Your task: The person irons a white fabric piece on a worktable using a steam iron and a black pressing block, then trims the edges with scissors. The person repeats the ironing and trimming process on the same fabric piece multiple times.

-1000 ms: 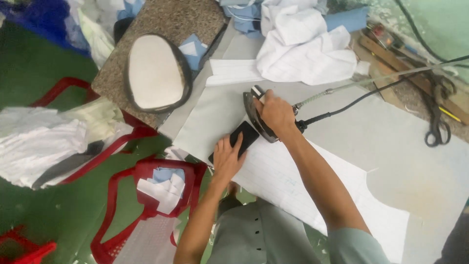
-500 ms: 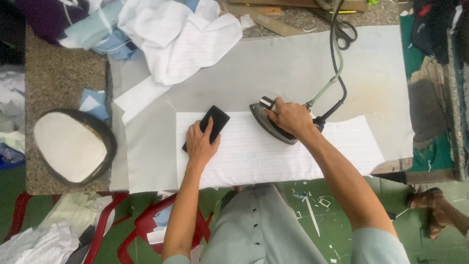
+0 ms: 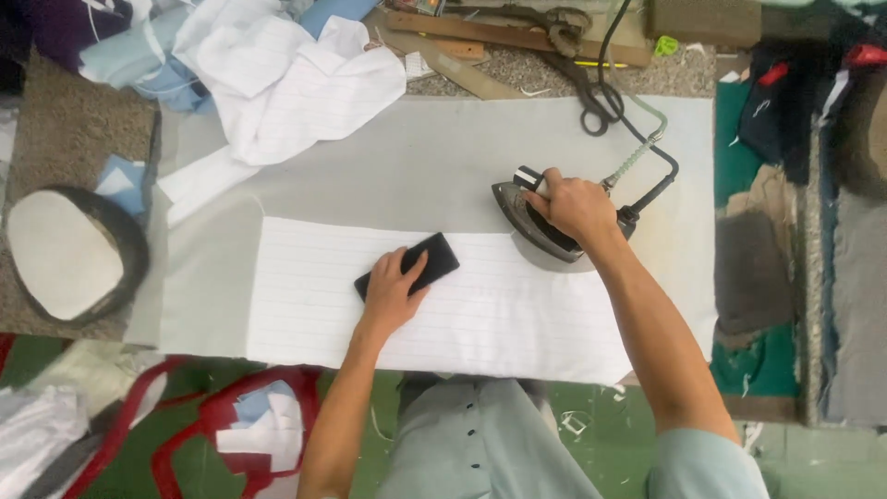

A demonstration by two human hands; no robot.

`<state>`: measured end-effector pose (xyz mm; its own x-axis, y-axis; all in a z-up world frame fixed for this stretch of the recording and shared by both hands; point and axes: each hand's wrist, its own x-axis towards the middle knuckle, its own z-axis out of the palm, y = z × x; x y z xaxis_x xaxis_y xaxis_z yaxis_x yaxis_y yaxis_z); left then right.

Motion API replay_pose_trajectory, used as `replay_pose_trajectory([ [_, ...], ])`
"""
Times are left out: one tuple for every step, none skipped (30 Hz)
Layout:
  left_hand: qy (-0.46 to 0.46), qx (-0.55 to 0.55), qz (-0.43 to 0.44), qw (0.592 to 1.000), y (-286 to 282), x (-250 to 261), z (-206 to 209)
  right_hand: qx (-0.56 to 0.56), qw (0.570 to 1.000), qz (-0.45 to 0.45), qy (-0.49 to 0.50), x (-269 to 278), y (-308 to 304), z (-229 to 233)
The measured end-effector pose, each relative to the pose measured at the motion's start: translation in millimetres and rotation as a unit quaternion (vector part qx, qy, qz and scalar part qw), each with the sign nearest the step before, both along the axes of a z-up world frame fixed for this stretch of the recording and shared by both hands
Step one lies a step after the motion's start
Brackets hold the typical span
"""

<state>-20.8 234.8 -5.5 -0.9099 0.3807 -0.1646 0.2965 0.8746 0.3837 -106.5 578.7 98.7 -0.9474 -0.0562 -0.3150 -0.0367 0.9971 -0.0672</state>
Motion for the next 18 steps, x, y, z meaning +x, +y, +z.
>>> replay_pose_trajectory([
  [-0.013,0.02,-0.022,0.999,24.2,2.0,-1.5,0.0,1.0,0.013,0.008,-7.0,17.3,-3.8],
  [-0.027,0.039,-0.045,0.998,47.9,4.4,-2.9,0.0,1.0,0.025,0.015,-12.8,34.1,-7.6],
  [-0.026,0.041,-0.031,0.998,72.5,7.5,-8.0,0.002,0.999,0.038,0.016,-18.0,50.7,-5.7],
  [-0.014,0.027,-0.063,0.998,92.8,9.7,-11.7,-0.014,0.999,0.027,0.013,-21.1,64.3,-4.3],
  [-0.003,0.012,-0.094,0.995,112.8,11.6,-15.4,-0.03,0.999,0.015,0.009,-24.2,77.5,-2.8],
  [-0.007,0.011,-0.089,0.996,124.6,8.6,-18.0,-0.032,0.999,0.02,0.005,-23.9,93.4,-11.1],
  [0.009,0.002,-0.089,0.996,135.5,5.8,-20.5,-0.042,0.999,0.006,0.014,-23.4,108.4,-19.3],
  [0.029,-0.005,-0.09,0.996,146.4,-0.7,-23.3,-0.051,0.998,-0.01,0.027,-25.4,123.5,-25.8],
  [0.028,-0.006,-0.085,0.996,148.6,-7.9,-26.6,-0.051,0.998,-0.005,0.027,-21.7,132.6,-24.9],
  [0.041,-0.016,-0.056,0.997,149.2,-15.8,-29.5,-0.064,0.998,-0.019,0.018,-18.8,140.3,-23.3],
  [0.053,-0.026,-0.027,0.998,148.4,-23.6,-32.5,-0.077,0.996,-0.032,0.01,-15.9,146.9,-21.6],
  [0.053,-0.027,-0.023,0.998,148.9,-34.2,-29.9,-0.077,0.997,-0.027,0.01,-14.7,153.2,-23.7],
  [0.054,-0.02,0.008,0.998,148.2,-44.6,-27.4,-0.098,0.994,-0.036,0.003,-13.4,158.7,-25.9],
  [0.054,-0.015,0.037,0.998,144.4,-54.1,-24.4,-0.121,0.991,-0.047,-0.004,-10.1,161.9,-28.9],
  [0.054,-0.017,0.039,0.998,145.0,-62.9,-28.4,-0.123,0.991,-0.045,-0.005,-10.8,164.5,-29.3],
  [0.062,-0.032,0.057,0.996,144.7,-70.9,-32.9,-0.141,0.989,-0.034,0.0,-11.4,166.3,-30.0],
  [0.07,-0.047,0.075,0.994,143.4,-79.2,-37.5,-0.159,0.987,-0.023,0.004,-12.2,167.2,-30.7],
  [0.07,-0.049,0.078,0.993,148.8,-78.3,-38.0,-0.161,0.987,-0.019,0.004,-12.7,168.2,-30.3],
])
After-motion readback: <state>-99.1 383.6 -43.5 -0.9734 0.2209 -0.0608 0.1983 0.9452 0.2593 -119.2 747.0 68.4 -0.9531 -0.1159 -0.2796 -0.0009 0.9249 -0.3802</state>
